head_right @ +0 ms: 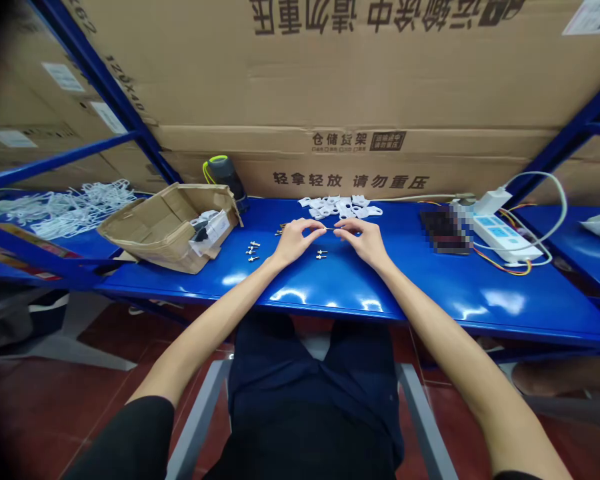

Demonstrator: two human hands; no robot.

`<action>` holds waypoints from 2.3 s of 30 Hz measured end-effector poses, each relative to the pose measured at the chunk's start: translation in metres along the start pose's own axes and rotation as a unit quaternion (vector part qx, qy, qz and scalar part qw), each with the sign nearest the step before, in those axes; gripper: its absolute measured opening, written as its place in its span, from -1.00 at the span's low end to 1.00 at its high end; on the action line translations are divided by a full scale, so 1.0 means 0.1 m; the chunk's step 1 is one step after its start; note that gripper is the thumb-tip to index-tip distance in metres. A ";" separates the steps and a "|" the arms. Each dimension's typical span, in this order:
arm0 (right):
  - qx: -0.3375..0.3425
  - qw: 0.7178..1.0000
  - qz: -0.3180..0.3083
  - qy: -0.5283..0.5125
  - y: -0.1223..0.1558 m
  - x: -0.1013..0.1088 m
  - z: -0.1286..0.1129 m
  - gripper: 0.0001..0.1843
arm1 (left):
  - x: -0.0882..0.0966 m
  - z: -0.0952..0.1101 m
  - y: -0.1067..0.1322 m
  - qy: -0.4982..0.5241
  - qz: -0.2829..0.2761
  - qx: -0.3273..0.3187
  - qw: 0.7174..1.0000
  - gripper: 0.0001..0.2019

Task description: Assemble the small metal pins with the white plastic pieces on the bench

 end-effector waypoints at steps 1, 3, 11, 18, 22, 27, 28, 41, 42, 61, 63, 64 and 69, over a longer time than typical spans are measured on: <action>-0.008 1.000 -0.002 -0.009 0.00 0.00 0.01 -0.57 | 0.00 0.00 0.00 -0.003 -0.001 0.001 1.000 -0.80; -0.023 0.999 -0.004 -0.022 0.00 -0.01 0.03 -0.56 | -0.01 -0.01 0.00 -0.010 -0.003 0.005 1.000 -0.79; -0.063 0.995 -0.015 -0.071 0.00 -0.03 0.11 -0.51 | 0.01 -0.01 0.00 -0.020 0.006 0.001 1.000 -0.79; -0.065 0.995 -0.033 -0.072 0.02 -0.08 0.13 -0.54 | -0.04 0.00 0.01 -0.031 -0.007 -0.007 0.999 -0.78; -0.066 0.994 -0.042 -0.074 0.03 -0.10 0.13 -0.55 | -0.05 0.00 0.02 -0.024 -0.005 -0.009 1.000 -0.78; -0.060 0.994 -0.052 -0.073 0.03 -0.12 0.13 -0.55 | -0.07 0.01 0.02 -0.021 -0.021 -0.010 1.000 -0.76; -0.057 0.995 -0.054 -0.068 0.04 -0.12 0.12 -0.55 | -0.08 0.01 0.02 -0.021 -0.025 -0.011 0.999 -0.77; -0.018 0.999 -0.034 -0.014 0.01 -0.09 0.05 -0.56 | -0.12 -0.01 0.02 -0.027 -0.028 -0.011 0.999 -0.79; -0.018 0.999 -0.032 -0.007 0.01 -0.08 0.05 -0.57 | -0.11 -0.02 0.02 -0.030 -0.025 -0.007 0.999 -0.78; 0.022 0.987 -0.063 0.143 0.02 -0.10 0.04 -0.67 | -0.17 -0.06 0.01 -0.127 -0.078 -0.015 0.989 -0.83; 0.034 0.984 -0.084 0.151 0.03 -0.15 0.05 -0.67 | -0.19 -0.11 0.02 -0.166 -0.093 -0.008 0.982 -0.83; 0.044 0.982 -0.097 0.154 0.04 -0.19 0.04 -0.67 | -0.18 -0.14 0.02 -0.184 -0.094 -0.002 0.978 -0.81; 0.080 0.967 -0.154 0.188 0.08 -0.36 0.04 -0.64 | -0.22 -0.20 0.05 -0.231 -0.105 0.004 0.967 -0.74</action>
Point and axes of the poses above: each hand's wrist, its own y-axis away from the middle knuckle, its own x-axis out of the back of the hand, z = x × y, the point moved 10 cm from there along -y, towards the middle knuckle, and after that the axes turned 8 degrees about -y, right-handed, at the moved point
